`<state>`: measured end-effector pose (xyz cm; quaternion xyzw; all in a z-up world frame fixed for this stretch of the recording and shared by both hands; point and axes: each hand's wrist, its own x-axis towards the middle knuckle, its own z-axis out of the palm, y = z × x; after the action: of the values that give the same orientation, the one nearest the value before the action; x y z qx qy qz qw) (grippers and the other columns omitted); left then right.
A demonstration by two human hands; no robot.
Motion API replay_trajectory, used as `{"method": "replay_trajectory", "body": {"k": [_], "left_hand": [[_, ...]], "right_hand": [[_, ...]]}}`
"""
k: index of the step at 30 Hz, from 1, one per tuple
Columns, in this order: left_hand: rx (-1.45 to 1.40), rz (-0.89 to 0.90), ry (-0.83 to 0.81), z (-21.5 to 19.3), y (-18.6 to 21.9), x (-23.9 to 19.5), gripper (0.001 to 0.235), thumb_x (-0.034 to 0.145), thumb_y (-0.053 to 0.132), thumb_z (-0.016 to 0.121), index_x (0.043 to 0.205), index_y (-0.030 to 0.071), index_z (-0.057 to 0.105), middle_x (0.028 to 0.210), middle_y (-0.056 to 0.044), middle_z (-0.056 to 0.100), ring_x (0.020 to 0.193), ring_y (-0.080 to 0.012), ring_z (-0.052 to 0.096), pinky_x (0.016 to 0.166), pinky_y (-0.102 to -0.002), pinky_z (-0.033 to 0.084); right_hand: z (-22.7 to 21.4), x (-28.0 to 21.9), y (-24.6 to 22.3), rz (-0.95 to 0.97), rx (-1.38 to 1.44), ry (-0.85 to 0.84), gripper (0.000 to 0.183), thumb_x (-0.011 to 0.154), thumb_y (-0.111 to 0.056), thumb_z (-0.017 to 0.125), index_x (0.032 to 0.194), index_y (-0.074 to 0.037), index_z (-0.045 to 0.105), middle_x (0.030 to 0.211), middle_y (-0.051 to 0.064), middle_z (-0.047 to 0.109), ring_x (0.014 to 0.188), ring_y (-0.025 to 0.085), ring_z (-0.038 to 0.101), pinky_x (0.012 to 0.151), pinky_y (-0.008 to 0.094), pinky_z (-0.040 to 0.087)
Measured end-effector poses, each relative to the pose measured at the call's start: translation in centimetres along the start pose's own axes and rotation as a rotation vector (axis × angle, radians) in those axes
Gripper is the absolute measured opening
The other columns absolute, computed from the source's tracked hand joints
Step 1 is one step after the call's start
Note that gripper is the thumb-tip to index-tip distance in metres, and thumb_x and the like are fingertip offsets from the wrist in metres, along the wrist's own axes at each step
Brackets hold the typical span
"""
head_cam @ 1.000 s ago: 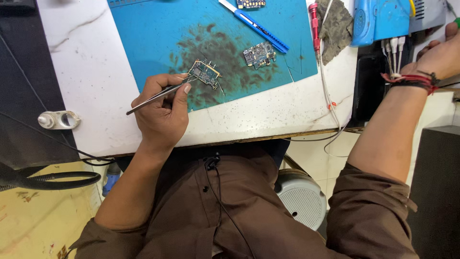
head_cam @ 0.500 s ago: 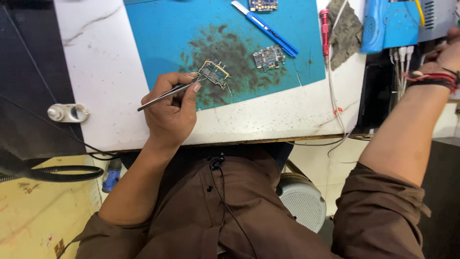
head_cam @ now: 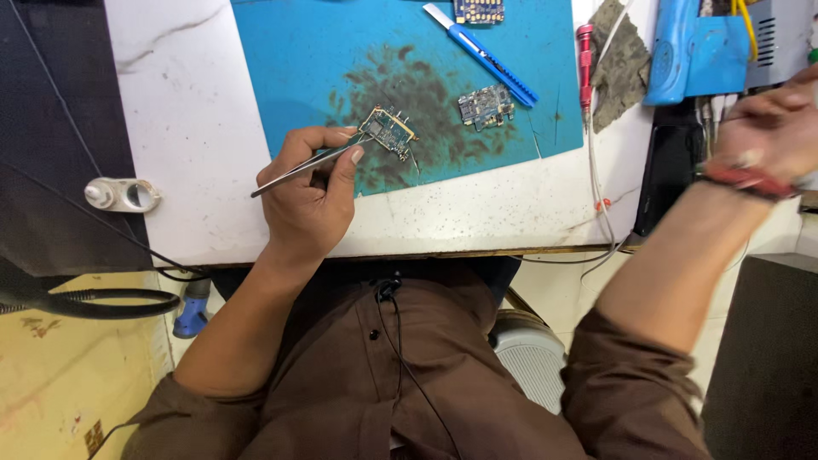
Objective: The person uses a hot air gun and tweezers to heat and reposition a small component on a circuit board. They then use a soldering iron to solder the component in place. The person also uses a desoldering pump to remove excess solder from the board.
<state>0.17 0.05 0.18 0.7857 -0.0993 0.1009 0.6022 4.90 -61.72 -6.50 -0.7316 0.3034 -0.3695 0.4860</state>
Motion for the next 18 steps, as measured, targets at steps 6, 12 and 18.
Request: {"method": "replay_trajectory", "body": {"k": [6, 12, 18], "left_hand": [[-0.021, 0.003, 0.003, 0.1, -0.2, -0.1, 0.016, 0.104, 0.002, 0.074, 0.110, 0.000, 0.059, 0.105, -0.012, 0.078, 0.065, -0.0034, 0.059, 0.056, -0.021, 0.045], [-0.023, 0.109, 0.023, 0.0, -0.4, -0.7, 0.018, 0.105, 0.008, 0.077, 0.113, 0.001, 0.063, 0.102, -0.011, 0.075, 0.085, -0.0119, 0.073, 0.071, -0.025, 0.058], [-0.069, 0.066, 0.073, -0.2, -0.4, -0.7, 0.017, 0.103, 0.011, 0.075, 0.111, 0.000, 0.067, 0.098, -0.010, 0.075, 0.085, -0.0121, 0.072, 0.073, -0.026, 0.057]], "right_hand": [[9.1, -21.0, -12.7, -0.412, -0.041, -0.676, 0.042, 0.088, -0.008, 0.079, 0.126, -0.010, 0.064, 0.111, 0.010, 0.074, 0.076, 0.017, 0.062, 0.067, 0.031, 0.048], [13.6, -35.9, -23.0, -0.801, -0.058, -1.080, 0.056, 0.091, -0.004, 0.081, 0.142, -0.006, 0.058, 0.107, 0.008, 0.072, 0.089, 0.024, 0.069, 0.077, 0.036, 0.054], [15.9, -35.9, -26.3, -0.727, 0.008, -1.018, 0.052, 0.088, -0.002, 0.070, 0.140, -0.010, 0.062, 0.102, 0.005, 0.072, 0.086, 0.020, 0.071, 0.072, 0.029, 0.056]]}}
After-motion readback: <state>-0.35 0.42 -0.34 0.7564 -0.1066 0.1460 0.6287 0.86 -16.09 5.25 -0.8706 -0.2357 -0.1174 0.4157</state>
